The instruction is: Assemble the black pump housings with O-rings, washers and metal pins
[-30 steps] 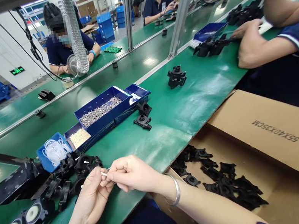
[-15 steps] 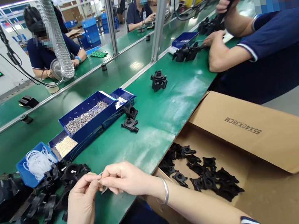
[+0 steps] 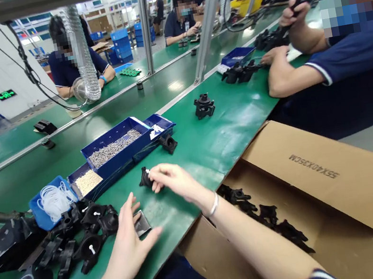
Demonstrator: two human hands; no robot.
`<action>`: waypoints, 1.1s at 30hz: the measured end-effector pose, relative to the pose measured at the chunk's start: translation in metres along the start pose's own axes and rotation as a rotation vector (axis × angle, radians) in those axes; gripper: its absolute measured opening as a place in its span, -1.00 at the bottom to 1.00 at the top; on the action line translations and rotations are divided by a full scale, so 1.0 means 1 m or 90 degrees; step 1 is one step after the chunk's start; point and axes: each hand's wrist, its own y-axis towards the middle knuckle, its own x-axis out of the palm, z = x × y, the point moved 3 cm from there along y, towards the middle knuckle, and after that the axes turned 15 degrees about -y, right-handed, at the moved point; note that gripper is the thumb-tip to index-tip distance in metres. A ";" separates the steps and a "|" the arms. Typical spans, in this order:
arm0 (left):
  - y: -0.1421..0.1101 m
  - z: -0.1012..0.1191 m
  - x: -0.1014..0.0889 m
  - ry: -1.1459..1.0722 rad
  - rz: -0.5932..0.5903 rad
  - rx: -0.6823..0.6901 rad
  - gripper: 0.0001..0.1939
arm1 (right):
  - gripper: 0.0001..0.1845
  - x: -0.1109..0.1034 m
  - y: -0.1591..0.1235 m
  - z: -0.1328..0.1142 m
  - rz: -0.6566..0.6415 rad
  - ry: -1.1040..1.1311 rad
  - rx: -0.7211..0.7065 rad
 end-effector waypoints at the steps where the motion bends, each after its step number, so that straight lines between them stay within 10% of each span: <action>1: 0.001 -0.001 0.003 -0.007 0.001 0.001 -0.08 | -0.65 0.016 -0.016 -0.007 -0.020 0.042 -0.017; 9: -0.002 0.016 -0.001 -0.002 0.014 0.042 -0.38 | -0.76 0.056 -0.077 -0.043 -0.113 0.168 -0.119; 18: -0.015 0.016 -0.029 -0.645 0.124 -0.200 -0.70 | -0.71 0.060 -0.067 -0.033 -0.081 0.167 0.013; 33: -0.026 0.022 -0.034 -0.696 0.123 -0.256 -0.40 | -0.61 0.097 -0.072 -0.032 -0.166 0.107 0.029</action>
